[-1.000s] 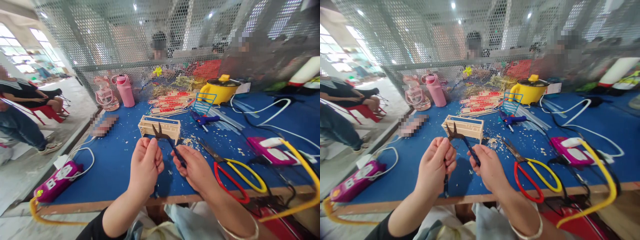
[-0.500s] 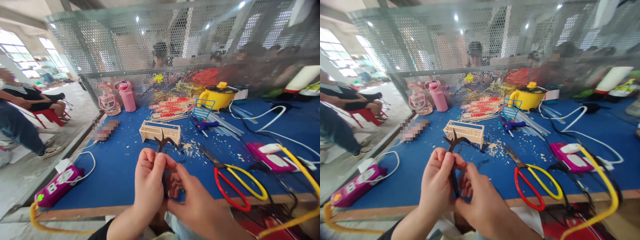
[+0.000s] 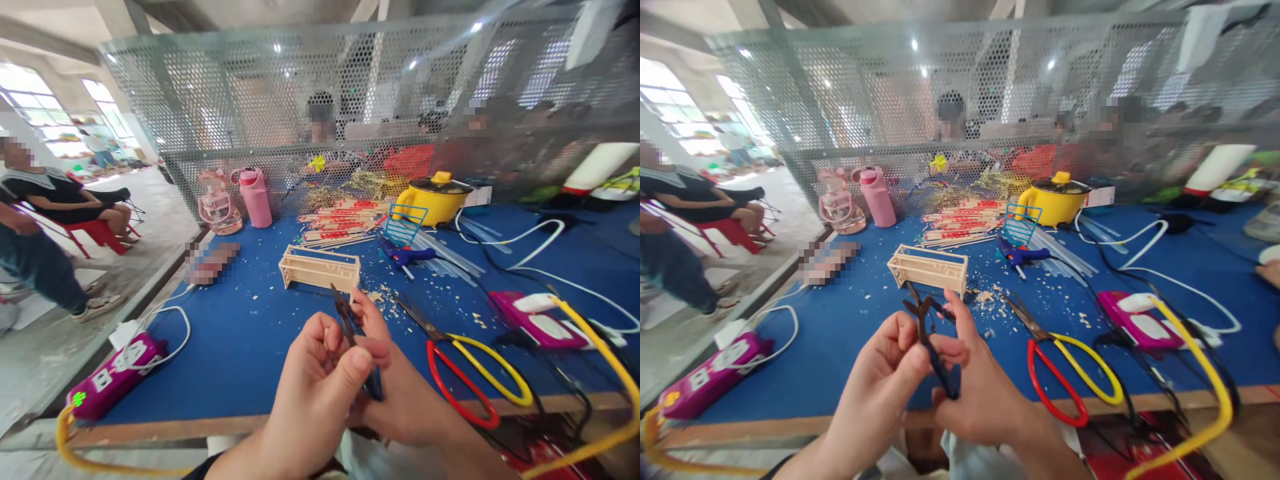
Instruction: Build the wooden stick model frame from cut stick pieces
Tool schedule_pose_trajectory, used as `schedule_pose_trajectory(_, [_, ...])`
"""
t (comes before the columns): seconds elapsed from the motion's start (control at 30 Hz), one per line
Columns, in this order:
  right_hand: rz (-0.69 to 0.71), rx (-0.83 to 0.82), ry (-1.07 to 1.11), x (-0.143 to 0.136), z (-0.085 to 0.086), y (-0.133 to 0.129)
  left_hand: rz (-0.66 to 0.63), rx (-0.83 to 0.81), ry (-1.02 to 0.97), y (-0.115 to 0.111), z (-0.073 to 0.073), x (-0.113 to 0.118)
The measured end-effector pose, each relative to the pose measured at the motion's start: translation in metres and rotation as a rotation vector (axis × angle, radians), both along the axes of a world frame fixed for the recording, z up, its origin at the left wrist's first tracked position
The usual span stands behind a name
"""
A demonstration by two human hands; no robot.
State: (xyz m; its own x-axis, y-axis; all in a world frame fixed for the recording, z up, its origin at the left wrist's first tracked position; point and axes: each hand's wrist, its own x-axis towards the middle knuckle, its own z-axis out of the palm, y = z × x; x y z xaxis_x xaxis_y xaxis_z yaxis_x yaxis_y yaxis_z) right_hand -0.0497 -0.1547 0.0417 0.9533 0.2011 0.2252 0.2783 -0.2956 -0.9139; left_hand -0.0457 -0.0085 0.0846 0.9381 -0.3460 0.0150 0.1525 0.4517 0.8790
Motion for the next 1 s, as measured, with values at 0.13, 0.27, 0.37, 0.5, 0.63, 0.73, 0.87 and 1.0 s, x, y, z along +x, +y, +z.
schedule_pose_trajectory(0.13, [-0.052,0.246,0.143,0.002,-0.011,-0.007,0.054,0.104,-0.009,0.025,0.001,0.023])
schedule_pose_trajectory(0.27, [-0.173,0.445,0.229,0.011,-0.002,-0.009,-0.103,0.083,0.013,0.029,-0.006,0.056])
schedule_pose_trajectory(0.37, [-0.221,0.327,0.187,0.019,0.009,-0.007,-0.196,0.171,-0.039,0.021,-0.011,0.073])
schedule_pose_trajectory(0.5, [-0.242,0.015,0.079,0.021,0.014,-0.012,-0.224,0.111,-0.049,0.015,-0.015,0.084])
schedule_pose_trajectory(0.63, [-0.15,-0.138,0.093,0.012,0.007,-0.022,-0.145,0.019,0.027,0.015,-0.02,0.088])
schedule_pose_trajectory(0.73, [-0.098,-0.184,0.121,0.009,0.004,-0.025,-0.13,0.015,0.067,0.016,-0.025,0.088])
schedule_pose_trajectory(0.87, [-0.142,-0.057,0.2,0.014,0.007,-0.017,-0.131,0.027,0.082,0.016,-0.028,0.086])
schedule_pose_trajectory(1.0, [-0.233,0.215,0.312,0.022,0.008,-0.008,-0.121,0.023,0.105,0.017,-0.029,0.085])
